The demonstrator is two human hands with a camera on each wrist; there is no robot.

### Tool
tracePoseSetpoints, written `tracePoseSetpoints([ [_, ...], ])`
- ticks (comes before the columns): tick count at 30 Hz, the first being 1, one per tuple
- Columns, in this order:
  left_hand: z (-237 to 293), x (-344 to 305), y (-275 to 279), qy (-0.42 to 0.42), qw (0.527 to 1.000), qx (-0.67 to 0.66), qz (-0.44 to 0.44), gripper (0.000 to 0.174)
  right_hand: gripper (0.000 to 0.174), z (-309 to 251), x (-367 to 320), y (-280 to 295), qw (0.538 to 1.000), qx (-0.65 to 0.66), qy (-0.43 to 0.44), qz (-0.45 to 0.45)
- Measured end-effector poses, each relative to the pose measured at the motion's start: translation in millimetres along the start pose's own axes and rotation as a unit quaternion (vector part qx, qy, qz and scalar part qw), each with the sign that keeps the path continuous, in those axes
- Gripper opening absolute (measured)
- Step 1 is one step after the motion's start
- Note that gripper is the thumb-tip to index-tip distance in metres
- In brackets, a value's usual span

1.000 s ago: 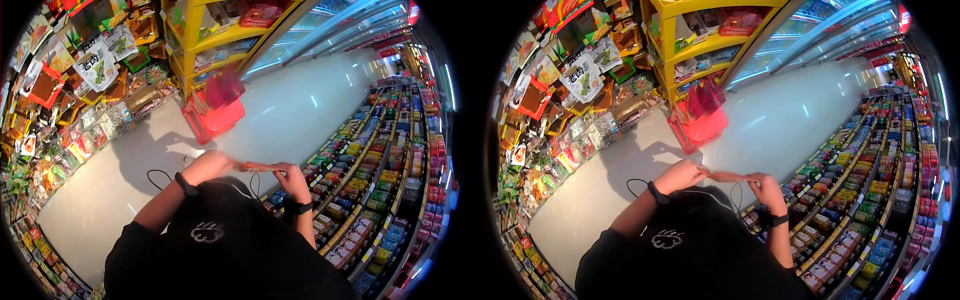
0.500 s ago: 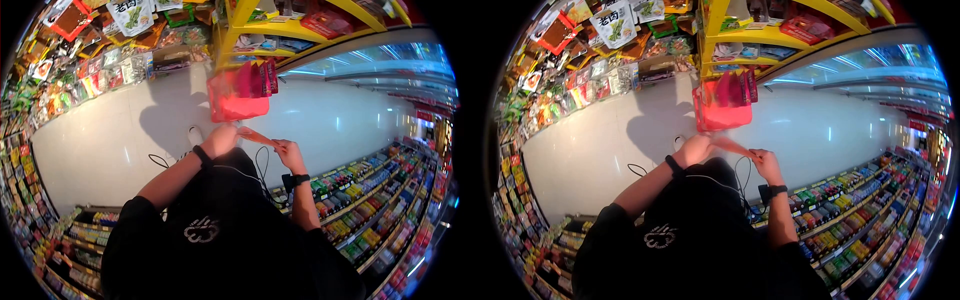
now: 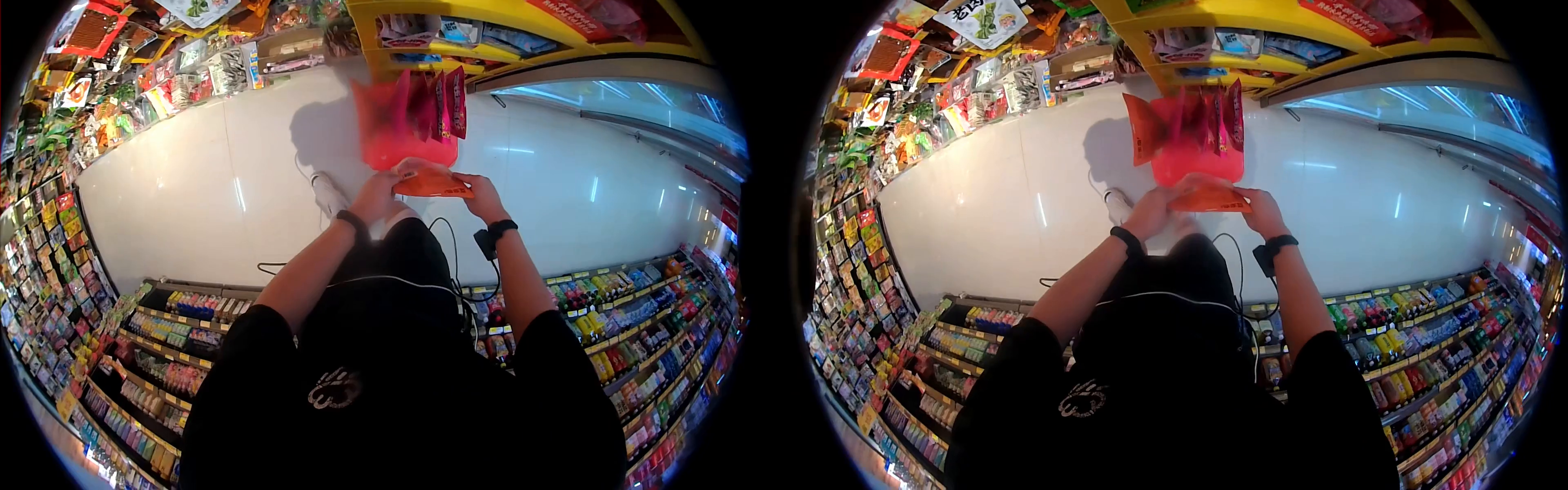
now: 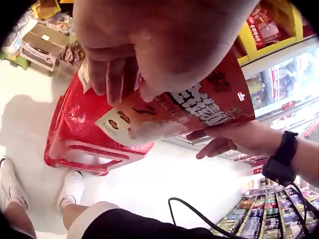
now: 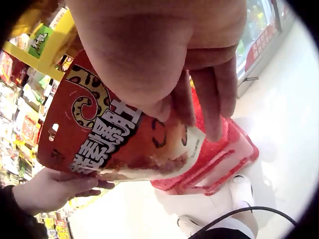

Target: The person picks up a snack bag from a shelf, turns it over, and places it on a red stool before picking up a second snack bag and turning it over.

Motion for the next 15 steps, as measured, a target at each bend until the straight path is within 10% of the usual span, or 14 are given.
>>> tracePoseSetpoints([
  [15, -15, -36, 16, 0.068, 0.997, 0.047, -0.005, 0.028, 0.039, -22, -8, -8, 0.997, 0.01, -0.001, -0.083],
])
Point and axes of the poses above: each hand's wrist, its own x-axis towards the middle knuckle, its own y-axis out of the back of the hand, z = x × y, the point moved 5 cm from there along x, towards the middle knuckle, and after that the axes turned 4 degrees about z, right-handed, at the moved point
